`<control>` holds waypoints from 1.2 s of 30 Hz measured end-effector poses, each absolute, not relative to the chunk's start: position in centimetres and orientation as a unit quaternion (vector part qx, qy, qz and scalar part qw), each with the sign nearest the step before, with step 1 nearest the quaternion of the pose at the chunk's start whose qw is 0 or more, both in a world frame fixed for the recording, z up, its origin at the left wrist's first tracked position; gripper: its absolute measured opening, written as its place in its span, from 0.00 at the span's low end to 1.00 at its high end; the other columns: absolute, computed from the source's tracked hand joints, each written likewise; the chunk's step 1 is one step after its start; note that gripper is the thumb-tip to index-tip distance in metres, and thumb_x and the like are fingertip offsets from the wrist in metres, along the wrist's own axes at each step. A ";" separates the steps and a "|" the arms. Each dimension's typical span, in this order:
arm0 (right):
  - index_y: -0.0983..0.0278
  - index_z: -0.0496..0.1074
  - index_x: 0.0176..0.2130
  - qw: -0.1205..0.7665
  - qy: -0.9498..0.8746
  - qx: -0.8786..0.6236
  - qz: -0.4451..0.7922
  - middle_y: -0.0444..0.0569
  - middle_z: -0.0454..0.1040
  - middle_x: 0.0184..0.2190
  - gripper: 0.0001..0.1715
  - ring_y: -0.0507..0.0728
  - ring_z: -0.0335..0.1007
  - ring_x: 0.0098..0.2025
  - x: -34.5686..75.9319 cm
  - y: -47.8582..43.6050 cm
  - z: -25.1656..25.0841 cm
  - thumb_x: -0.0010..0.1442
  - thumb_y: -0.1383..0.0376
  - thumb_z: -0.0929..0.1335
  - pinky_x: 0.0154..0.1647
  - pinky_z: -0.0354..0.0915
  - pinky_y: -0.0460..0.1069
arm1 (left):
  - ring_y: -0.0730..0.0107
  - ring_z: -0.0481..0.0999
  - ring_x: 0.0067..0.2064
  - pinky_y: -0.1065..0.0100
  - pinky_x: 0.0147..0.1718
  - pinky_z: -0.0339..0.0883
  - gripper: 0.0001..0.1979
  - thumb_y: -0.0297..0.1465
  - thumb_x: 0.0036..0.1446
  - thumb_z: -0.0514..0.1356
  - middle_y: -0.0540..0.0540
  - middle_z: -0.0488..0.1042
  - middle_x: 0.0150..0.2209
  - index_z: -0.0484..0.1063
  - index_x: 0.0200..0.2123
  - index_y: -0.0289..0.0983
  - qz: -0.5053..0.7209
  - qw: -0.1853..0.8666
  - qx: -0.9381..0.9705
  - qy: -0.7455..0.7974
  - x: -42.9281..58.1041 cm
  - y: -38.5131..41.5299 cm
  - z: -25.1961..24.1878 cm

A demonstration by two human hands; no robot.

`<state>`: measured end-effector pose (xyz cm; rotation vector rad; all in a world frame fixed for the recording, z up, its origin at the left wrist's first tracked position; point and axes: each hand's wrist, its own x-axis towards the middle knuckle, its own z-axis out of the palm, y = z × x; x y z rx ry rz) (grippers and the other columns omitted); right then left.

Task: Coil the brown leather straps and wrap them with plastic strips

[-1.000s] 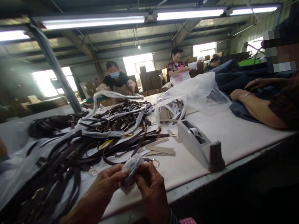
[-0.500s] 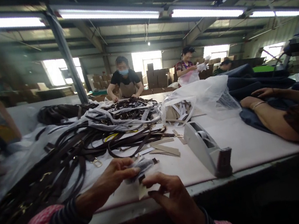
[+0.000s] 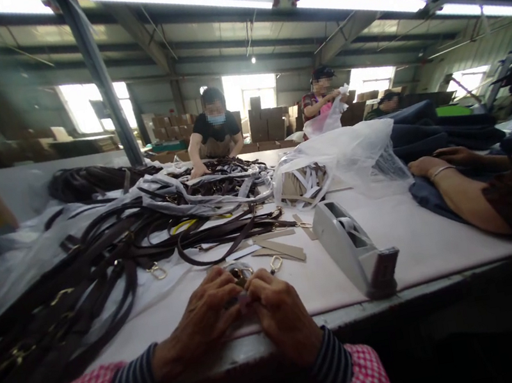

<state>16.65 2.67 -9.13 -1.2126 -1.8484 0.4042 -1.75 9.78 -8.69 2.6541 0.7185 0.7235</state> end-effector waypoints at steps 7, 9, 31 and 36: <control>0.65 0.71 0.28 0.308 -0.747 -0.568 0.156 0.45 0.73 0.32 0.12 0.56 0.69 0.37 16.8 4.4 -6.4 0.51 0.81 0.70 0.39 0.59 0.49 | 0.55 0.72 0.44 0.59 0.43 0.65 0.06 0.34 0.61 0.65 0.45 0.76 0.36 0.76 0.35 0.38 0.316 0.237 0.872 0.288 -2.0 9.4 -9.0; 0.65 0.69 0.29 0.291 -0.752 -0.574 0.139 0.45 0.72 0.30 0.13 0.56 0.68 0.36 16.7 4.6 -6.0 0.50 0.81 0.70 0.38 0.57 0.49 | 0.56 0.74 0.43 0.59 0.42 0.66 0.07 0.33 0.59 0.65 0.45 0.77 0.39 0.74 0.40 0.38 0.330 0.279 0.849 0.304 -2.1 9.2 -8.7; 0.66 0.78 0.26 0.080 -0.754 -0.533 0.375 0.39 0.73 0.18 0.06 0.50 0.72 0.21 17.0 10.1 -2.1 0.49 0.76 0.72 0.20 0.63 0.41 | 0.48 0.67 0.52 0.49 0.49 0.64 0.11 0.37 0.56 0.72 0.45 0.75 0.50 0.78 0.41 0.43 0.256 0.108 0.896 0.346 -2.7 9.3 -8.6; 0.67 0.80 0.32 0.042 -0.748 -0.512 0.421 0.41 0.76 0.21 0.08 0.50 0.75 0.22 17.1 11.0 -1.8 0.52 0.75 0.70 0.21 0.68 0.40 | 0.53 0.64 0.52 0.56 0.50 0.65 0.07 0.39 0.63 0.67 0.48 0.76 0.42 0.82 0.44 0.49 0.268 0.171 0.906 0.279 -2.5 10.3 -8.9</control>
